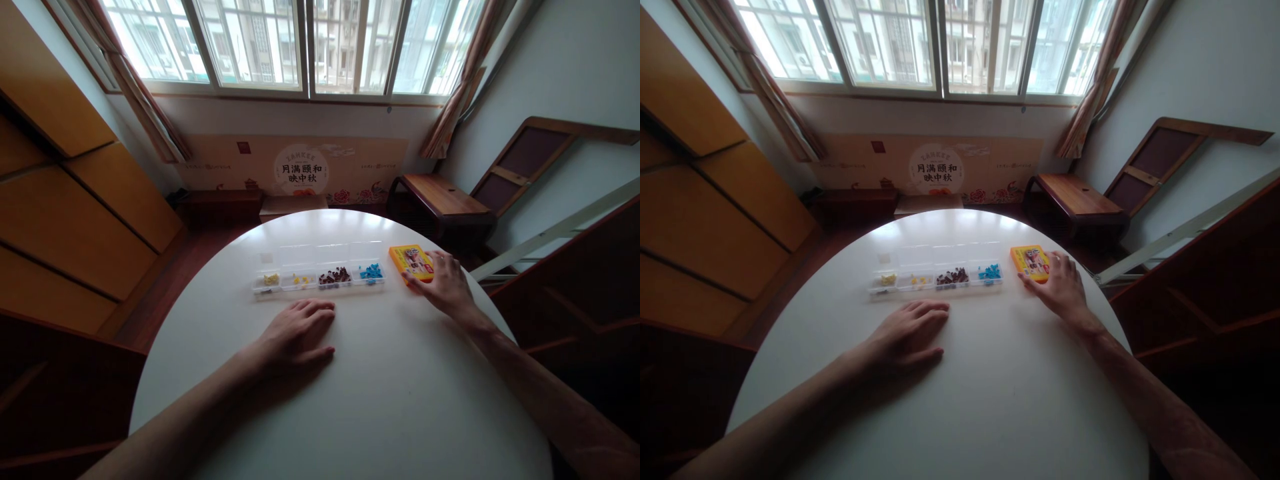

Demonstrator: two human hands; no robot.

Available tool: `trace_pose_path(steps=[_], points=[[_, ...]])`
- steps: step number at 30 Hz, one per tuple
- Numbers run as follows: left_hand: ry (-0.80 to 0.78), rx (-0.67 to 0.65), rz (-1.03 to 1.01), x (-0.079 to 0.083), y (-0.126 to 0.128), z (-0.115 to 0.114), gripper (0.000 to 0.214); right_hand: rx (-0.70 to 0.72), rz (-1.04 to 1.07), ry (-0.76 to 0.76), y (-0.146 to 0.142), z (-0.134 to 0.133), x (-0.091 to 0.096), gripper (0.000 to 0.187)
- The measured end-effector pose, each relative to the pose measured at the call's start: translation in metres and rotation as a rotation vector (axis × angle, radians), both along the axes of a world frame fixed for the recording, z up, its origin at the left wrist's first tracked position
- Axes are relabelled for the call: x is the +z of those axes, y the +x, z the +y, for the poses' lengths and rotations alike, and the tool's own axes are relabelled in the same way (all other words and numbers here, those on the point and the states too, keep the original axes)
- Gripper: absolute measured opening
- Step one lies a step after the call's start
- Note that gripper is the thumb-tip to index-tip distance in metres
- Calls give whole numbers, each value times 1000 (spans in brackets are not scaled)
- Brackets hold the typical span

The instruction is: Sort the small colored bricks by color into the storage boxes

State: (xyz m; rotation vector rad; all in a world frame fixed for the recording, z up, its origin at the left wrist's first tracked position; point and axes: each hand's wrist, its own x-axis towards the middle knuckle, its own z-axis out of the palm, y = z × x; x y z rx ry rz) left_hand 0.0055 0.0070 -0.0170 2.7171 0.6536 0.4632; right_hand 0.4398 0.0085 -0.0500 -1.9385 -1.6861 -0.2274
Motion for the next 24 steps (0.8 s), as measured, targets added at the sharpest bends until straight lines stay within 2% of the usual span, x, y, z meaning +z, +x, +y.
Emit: trace_pose_path(steps=[3, 7, 10, 13, 17, 24], points=[[-4, 5, -9, -1, 1, 0, 55, 201, 40, 115, -10, 12, 16, 74], [-12, 5, -11, 0, 0, -1, 55, 454, 72, 145, -32, 41, 33, 57], [-28, 1, -18, 3, -1, -1, 55, 548, 84, 119, -48, 64, 36, 53], [-41, 3, -16, 3, -1, -1, 55, 599, 86, 88, -59, 76, 34, 38], [-48, -3, -25, 2, -1, 0, 55, 595, 104, 118, -60, 72, 30, 19], [-45, 5, -19, 0, -1, 2, 55, 630, 101, 118, -49, 31, 26, 12]])
